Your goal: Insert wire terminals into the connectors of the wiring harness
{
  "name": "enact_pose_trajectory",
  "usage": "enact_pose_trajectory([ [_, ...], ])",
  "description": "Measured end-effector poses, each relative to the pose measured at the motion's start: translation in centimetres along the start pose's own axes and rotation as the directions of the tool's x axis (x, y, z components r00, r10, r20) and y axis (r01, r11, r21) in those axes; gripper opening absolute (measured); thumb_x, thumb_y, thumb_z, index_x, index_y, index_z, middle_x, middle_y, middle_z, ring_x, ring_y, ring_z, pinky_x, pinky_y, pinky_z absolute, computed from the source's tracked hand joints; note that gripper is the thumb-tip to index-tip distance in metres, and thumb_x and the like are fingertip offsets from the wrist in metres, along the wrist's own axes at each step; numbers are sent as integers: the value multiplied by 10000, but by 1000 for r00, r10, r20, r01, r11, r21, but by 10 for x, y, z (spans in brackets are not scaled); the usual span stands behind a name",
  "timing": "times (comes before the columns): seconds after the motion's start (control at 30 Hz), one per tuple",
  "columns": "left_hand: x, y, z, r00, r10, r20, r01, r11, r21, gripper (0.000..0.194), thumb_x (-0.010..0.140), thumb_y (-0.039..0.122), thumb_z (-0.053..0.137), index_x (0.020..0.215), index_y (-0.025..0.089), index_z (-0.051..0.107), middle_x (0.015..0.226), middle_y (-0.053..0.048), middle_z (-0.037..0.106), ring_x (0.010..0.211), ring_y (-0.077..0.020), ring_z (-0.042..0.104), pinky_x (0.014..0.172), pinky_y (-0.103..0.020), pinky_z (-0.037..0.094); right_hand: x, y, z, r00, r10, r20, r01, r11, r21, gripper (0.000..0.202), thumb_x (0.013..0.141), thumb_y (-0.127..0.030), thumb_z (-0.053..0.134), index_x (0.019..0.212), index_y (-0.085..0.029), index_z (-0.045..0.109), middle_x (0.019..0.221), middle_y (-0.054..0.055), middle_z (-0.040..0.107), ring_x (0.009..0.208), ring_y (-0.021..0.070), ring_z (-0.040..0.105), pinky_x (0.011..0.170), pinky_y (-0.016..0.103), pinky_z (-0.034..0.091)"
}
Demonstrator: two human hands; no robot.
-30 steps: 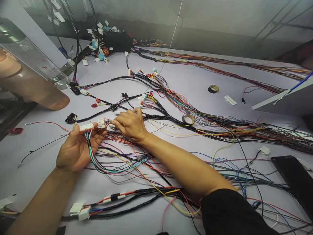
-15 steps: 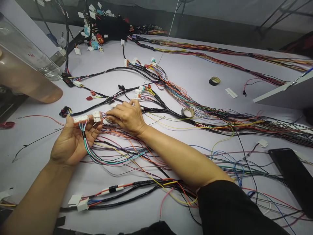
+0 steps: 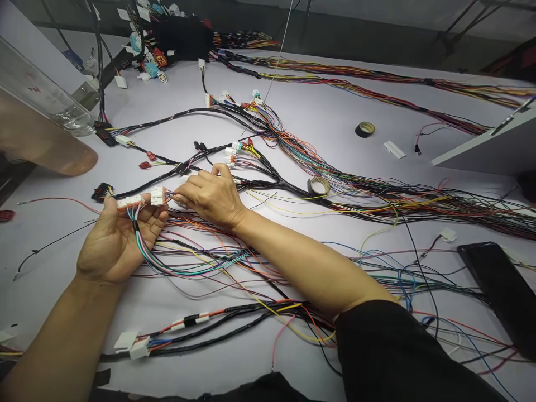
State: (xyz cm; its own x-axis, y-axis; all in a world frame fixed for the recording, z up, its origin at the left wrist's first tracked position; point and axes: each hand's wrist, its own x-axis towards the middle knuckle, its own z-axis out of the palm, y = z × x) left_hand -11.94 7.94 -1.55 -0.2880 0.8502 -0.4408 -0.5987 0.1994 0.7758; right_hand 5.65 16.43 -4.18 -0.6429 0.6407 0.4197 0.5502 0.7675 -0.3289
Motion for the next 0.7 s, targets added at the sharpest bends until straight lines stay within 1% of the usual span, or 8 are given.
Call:
enact_pose_trajectory([
  [0.1, 0, -1, 1, 1000, -1, -2, 1, 1000, 4, 437, 963, 457, 418, 841, 146, 700, 1040, -73, 719, 1079, -216, 643, 904, -323, 577, 0, 1, 0, 1000, 0, 10, 0, 1000, -6, 478, 1027, -509, 281, 1039, -242, 677, 933, 30, 662, 879, 178, 501, 872, 386, 206],
  [0.27, 1, -2, 2, 1000, 17, -22, -17, 1000, -4, 418, 958, 443, 439, 793, 153, 689, 970, -52, 724, 1051, -218, 654, 907, -334, 577, 1, 1, 1, 1000, -7, 0, 7, 1000, -16, 484, 1035, -494, 268, 1039, -238, 678, 921, 28, 656, 872, 177, 496, 870, 385, 200],
  [0.33, 2, -1, 2, 1000, 9, -22, -9, 1000, -11, 425, 961, 446, 431, 811, 147, 694, 962, -58, 724, 1030, -215, 660, 899, -330, 579, 0, 2, 2, 1000, -19, -24, 19, 1000, -18, 481, 1039, -480, 274, 1017, -231, 685, 907, 27, 662, 856, 172, 496, 857, 382, 200],
  [0.5, 3, -2, -1, 1000, 14, 5, -13, 999, -47, 417, 959, 435, 443, 864, 118, 696, 981, -82, 716, 986, -206, 670, 890, -338, 579, 0, 3, 7, 990, -63, -125, 63, 998, -6, 453, 1036, -459, 338, 922, -199, 691, 828, 23, 676, 786, 156, 484, 827, 375, 187],
  [0.57, 3, -2, -3, 1000, 11, 9, -10, 998, -55, 407, 955, 432, 456, 881, 112, 695, 983, -86, 713, 983, -208, 671, 894, -346, 578, -1, 4, 8, 987, -70, -144, 71, 997, -2, 430, 1034, -445, 362, 907, -199, 691, 814, 19, 680, 772, 150, 481, 820, 372, 185],
  [0.7, 3, -2, -3, 1000, -3, -1, 3, 997, -74, 413, 956, 426, 450, 853, 104, 687, 968, -80, 710, 966, -211, 678, 887, -354, 585, -1, 4, 11, 983, -72, -168, 76, 997, 16, 402, 1028, -434, 395, 907, -204, 701, 817, 16, 692, 764, 144, 487, 822, 371, 186],
])
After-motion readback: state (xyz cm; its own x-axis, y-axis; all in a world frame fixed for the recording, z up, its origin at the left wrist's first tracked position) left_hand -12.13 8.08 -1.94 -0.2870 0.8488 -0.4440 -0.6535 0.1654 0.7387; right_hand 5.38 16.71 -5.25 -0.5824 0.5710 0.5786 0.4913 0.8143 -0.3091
